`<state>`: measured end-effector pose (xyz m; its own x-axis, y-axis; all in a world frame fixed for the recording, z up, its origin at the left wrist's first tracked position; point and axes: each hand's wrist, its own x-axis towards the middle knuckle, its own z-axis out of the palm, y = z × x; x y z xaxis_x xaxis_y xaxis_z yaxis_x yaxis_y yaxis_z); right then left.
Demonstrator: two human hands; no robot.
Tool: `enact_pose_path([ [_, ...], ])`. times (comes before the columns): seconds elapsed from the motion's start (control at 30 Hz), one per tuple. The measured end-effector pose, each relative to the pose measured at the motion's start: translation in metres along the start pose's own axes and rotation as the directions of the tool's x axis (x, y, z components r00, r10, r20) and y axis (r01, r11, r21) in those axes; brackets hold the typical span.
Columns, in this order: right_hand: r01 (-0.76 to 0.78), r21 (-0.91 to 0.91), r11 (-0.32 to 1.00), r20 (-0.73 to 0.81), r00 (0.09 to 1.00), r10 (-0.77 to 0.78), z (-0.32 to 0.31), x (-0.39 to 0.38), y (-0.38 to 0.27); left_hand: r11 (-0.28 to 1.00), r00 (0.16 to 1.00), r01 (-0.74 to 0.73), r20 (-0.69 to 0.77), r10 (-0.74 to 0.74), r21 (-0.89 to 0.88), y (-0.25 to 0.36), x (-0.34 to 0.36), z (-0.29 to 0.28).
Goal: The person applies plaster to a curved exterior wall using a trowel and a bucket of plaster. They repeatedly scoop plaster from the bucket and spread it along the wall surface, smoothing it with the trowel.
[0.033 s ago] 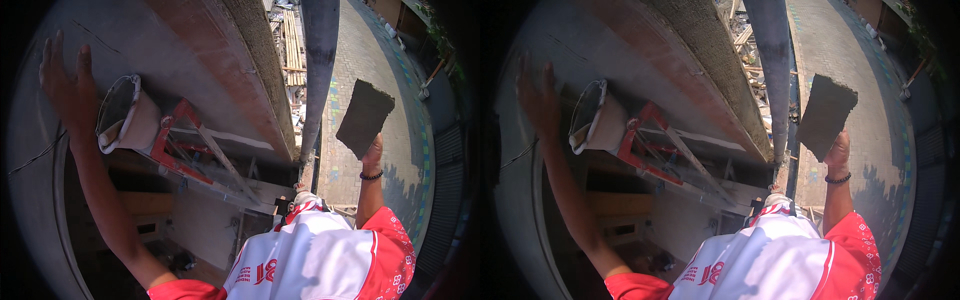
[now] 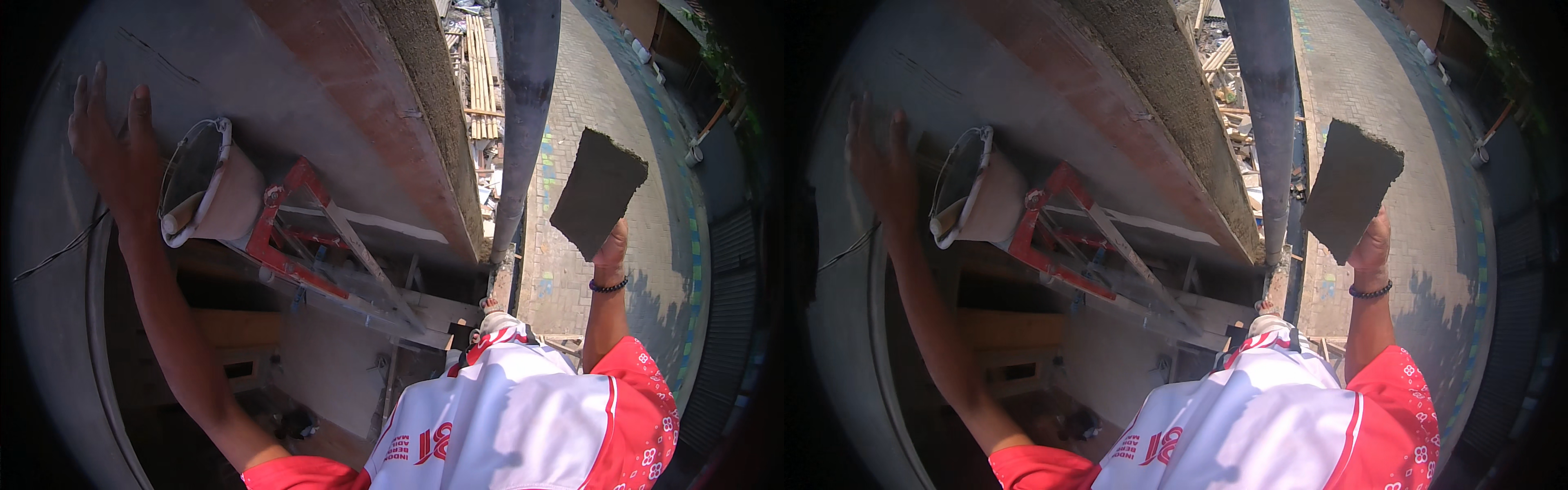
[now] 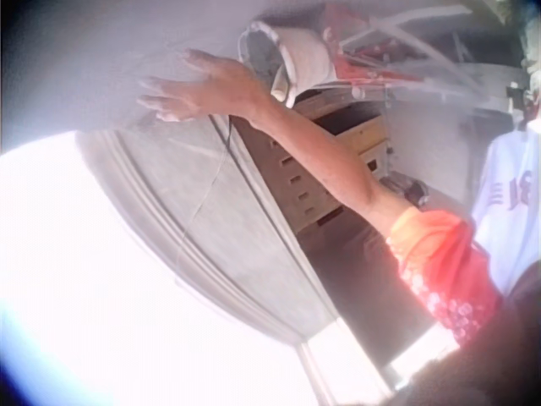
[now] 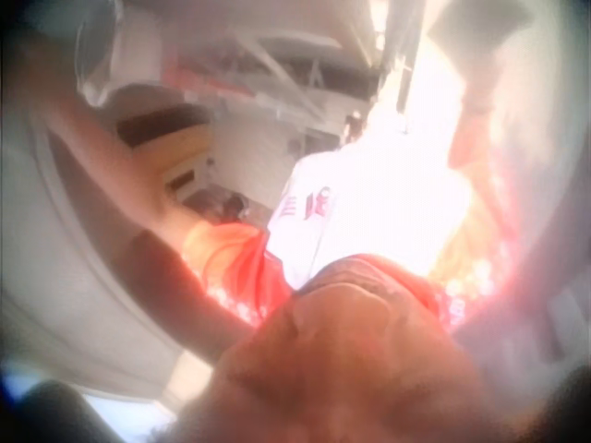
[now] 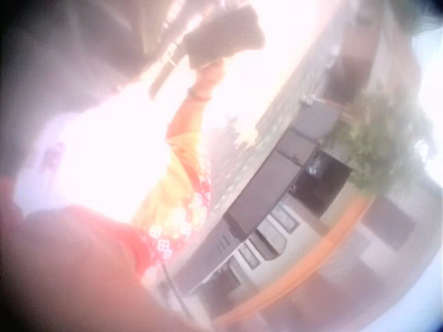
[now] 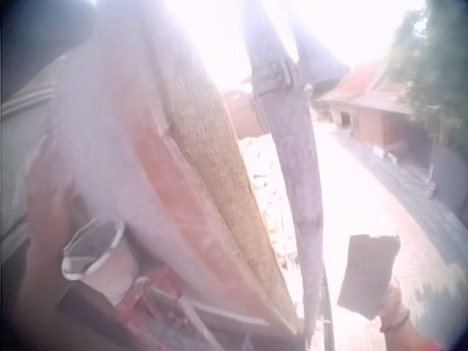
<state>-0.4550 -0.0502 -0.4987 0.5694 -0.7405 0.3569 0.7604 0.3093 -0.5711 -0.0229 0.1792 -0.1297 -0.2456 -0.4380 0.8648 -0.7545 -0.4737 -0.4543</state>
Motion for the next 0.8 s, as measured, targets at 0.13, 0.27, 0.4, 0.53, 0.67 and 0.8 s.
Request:
enact_pose_path([
  [0.13,0.053,-0.017,0.998,0.115,0.992,-0.050,0.016,0.022,-0.005,0.966,0.965,0.187,0.152,-0.215,0.180,-0.035,-0.048,-0.010],
  [0.27,0.079,-0.151,0.985,0.154,0.986,-0.056,0.004,0.041,-0.016,0.894,0.876,0.372,0.224,-0.427,0.249,-0.081,-0.089,-0.013],
  [0.4,0.212,-0.349,0.913,0.251,0.960,-0.127,0.027,0.073,-0.015,0.789,0.758,0.540,0.238,-0.607,0.293,-0.096,-0.123,-0.014],
  [0.53,0.145,-0.356,0.923,0.341,0.940,-0.016,0.013,0.102,-0.021,0.573,0.497,0.764,0.296,-0.815,0.295,-0.082,-0.136,-0.007],
  [0.67,0.075,-0.382,0.921,0.302,0.952,0.048,-0.004,0.119,-0.016,0.220,0.194,0.974,0.328,-0.925,0.044,-0.075,-0.142,-0.009],
  [0.8,0.017,-0.385,0.923,0.268,0.959,0.094,-0.017,0.131,-0.006,0.167,0.194,0.980,0.304,-0.933,-0.111,-0.074,-0.170,-0.014],
])
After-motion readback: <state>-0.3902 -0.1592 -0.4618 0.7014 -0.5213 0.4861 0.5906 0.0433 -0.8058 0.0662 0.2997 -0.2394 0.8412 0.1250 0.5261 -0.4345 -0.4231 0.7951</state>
